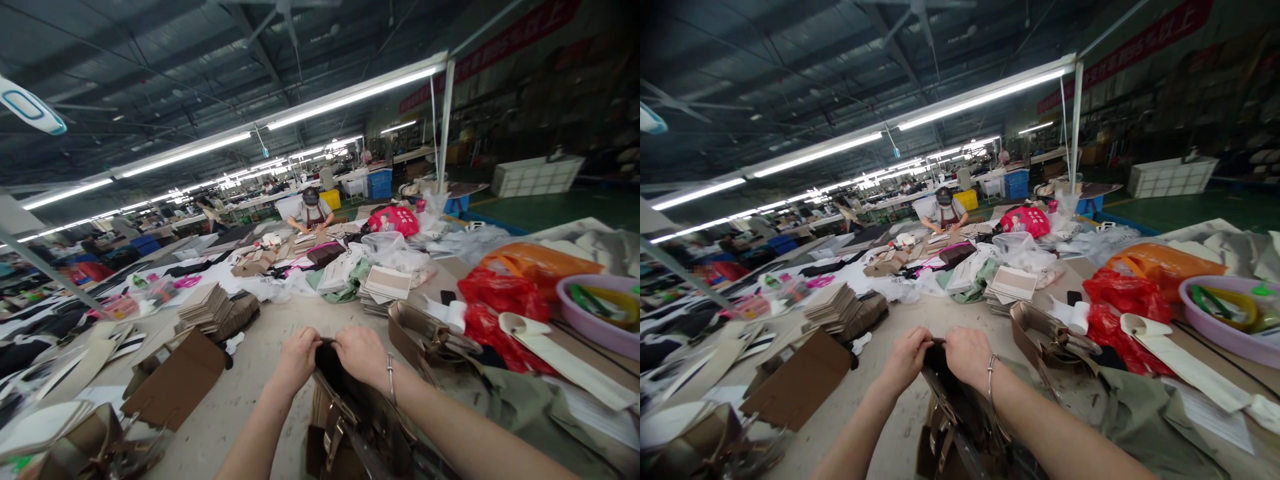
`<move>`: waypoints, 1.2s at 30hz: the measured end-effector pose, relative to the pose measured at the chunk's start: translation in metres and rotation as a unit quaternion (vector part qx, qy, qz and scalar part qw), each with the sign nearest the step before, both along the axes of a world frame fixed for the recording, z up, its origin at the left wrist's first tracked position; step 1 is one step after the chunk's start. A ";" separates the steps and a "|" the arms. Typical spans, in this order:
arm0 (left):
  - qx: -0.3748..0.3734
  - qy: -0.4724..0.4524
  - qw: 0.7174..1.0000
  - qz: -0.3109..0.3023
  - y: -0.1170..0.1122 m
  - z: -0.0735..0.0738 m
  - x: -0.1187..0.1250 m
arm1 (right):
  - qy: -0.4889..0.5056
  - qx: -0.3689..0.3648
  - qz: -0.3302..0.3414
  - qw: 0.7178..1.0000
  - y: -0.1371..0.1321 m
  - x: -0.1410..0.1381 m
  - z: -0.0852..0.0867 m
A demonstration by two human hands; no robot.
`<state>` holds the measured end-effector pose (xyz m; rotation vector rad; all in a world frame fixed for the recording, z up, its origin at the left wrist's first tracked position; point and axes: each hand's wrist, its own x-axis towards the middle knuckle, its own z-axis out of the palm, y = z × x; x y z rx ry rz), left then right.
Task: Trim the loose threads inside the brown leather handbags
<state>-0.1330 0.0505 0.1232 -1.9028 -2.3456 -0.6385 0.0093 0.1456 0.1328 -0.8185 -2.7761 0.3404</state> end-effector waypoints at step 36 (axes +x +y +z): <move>0.087 -0.097 0.991 -0.011 -0.001 -0.008 -0.013 | 0.018 0.081 0.098 0.992 0.021 -0.013 -0.002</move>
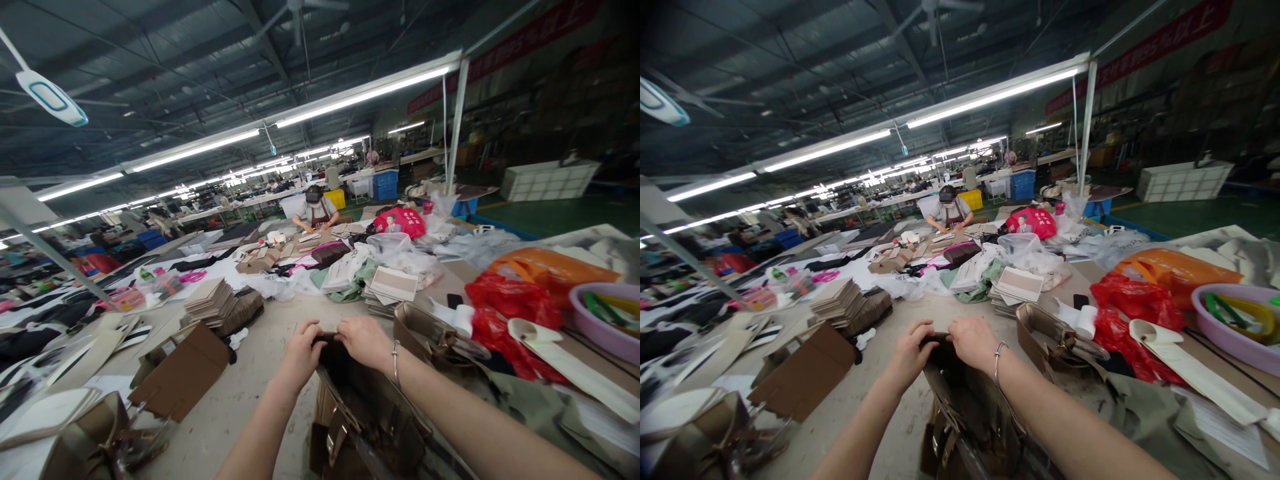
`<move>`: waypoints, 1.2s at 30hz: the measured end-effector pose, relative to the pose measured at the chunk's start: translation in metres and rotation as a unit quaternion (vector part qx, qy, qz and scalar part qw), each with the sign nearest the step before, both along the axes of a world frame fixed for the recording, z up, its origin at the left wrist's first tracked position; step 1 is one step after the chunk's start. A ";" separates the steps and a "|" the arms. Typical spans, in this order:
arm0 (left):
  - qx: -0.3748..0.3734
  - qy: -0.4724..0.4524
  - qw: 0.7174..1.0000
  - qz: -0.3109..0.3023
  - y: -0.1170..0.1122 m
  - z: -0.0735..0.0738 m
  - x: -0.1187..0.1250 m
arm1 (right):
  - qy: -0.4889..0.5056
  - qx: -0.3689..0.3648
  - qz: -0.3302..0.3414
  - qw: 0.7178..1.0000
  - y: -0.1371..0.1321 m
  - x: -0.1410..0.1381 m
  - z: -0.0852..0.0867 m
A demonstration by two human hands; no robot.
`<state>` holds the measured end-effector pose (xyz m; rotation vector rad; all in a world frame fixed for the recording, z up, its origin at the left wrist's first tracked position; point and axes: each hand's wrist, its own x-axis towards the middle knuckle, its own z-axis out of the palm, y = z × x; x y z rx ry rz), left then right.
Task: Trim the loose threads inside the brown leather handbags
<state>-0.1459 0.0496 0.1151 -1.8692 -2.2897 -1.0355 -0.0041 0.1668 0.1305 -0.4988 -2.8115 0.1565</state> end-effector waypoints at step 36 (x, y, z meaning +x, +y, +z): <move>-0.044 0.068 0.997 0.018 0.002 -0.006 0.003 | -0.004 -0.008 -0.011 1.000 -0.004 0.000 -0.004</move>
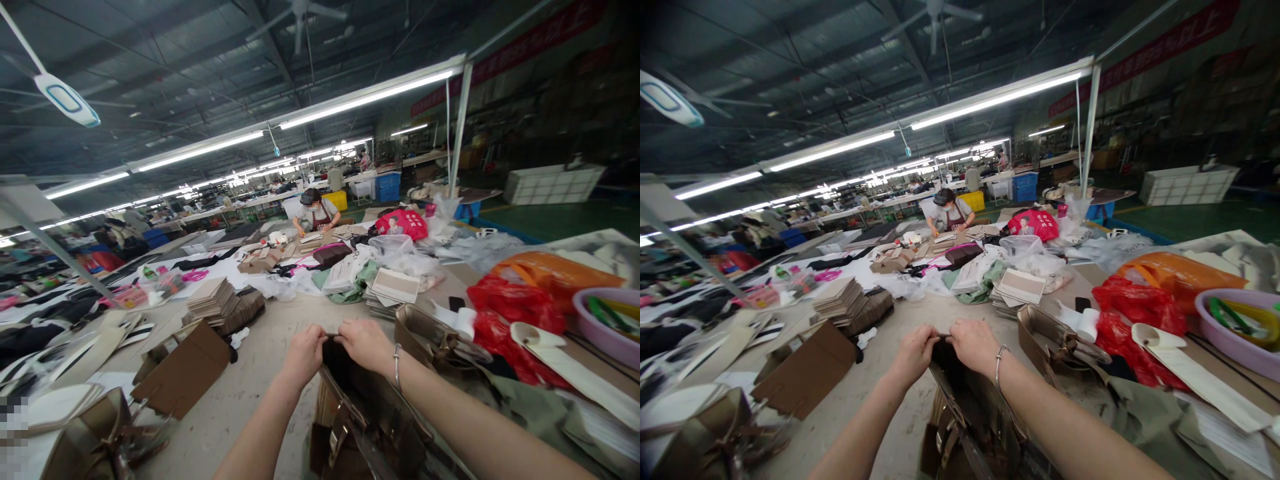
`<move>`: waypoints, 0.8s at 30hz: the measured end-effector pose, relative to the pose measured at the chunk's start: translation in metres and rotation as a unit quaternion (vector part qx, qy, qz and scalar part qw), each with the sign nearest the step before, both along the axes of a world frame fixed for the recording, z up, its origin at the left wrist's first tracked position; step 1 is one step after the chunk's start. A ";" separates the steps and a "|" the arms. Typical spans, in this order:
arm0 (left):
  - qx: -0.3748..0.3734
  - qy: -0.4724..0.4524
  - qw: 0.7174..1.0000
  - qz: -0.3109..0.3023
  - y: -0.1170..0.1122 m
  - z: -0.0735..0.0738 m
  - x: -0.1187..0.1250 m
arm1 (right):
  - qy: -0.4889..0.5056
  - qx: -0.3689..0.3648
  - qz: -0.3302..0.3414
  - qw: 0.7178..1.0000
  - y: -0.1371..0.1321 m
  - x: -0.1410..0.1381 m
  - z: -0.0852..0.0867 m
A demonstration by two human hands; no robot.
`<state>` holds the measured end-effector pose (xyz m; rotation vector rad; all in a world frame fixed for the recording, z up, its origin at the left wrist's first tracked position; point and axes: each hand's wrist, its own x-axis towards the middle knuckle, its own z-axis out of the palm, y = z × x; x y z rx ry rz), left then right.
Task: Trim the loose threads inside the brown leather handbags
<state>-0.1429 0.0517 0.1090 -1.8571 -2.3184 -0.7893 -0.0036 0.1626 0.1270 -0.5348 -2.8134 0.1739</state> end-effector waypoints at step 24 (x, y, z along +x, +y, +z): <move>0.052 -0.228 0.972 0.025 0.005 -0.002 -0.004 | 0.006 -0.014 0.041 0.999 0.013 -0.014 0.001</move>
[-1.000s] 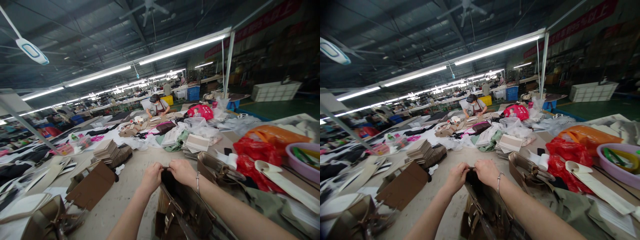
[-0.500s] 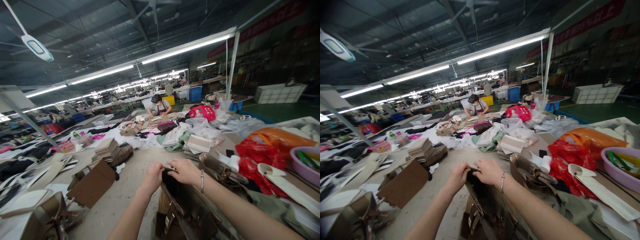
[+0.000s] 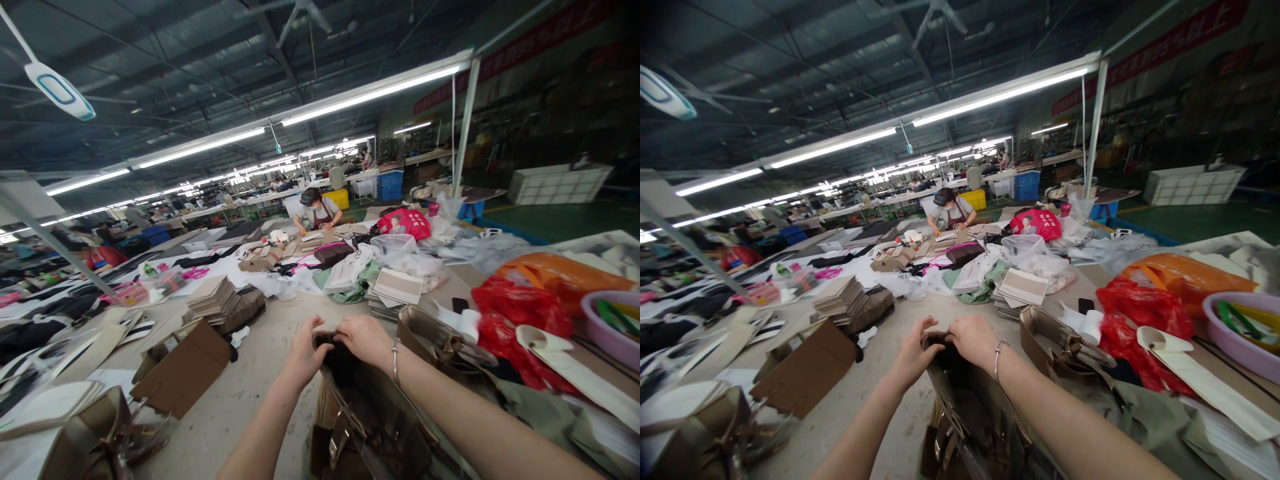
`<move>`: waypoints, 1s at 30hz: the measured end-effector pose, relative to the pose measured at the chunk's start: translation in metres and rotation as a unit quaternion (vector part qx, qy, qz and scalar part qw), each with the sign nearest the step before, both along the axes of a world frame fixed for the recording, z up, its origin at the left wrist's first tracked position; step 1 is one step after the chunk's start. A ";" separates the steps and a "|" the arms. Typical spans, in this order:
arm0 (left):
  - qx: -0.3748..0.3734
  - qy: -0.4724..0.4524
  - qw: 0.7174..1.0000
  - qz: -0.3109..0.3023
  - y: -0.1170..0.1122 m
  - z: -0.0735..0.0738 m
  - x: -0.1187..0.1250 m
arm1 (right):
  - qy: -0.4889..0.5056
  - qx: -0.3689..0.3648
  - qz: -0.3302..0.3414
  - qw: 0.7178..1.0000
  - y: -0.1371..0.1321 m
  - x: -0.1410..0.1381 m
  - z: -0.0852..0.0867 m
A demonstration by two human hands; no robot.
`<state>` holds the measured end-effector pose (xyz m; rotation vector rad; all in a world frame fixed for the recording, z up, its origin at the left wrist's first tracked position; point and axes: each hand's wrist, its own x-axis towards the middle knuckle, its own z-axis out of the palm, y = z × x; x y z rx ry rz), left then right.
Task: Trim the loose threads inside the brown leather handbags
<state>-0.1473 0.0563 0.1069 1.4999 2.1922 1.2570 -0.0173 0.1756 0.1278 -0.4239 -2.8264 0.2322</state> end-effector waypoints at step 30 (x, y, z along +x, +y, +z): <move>-0.058 0.057 0.995 0.057 0.022 0.005 0.005 | 0.012 -0.024 -0.011 1.000 0.019 0.006 -0.004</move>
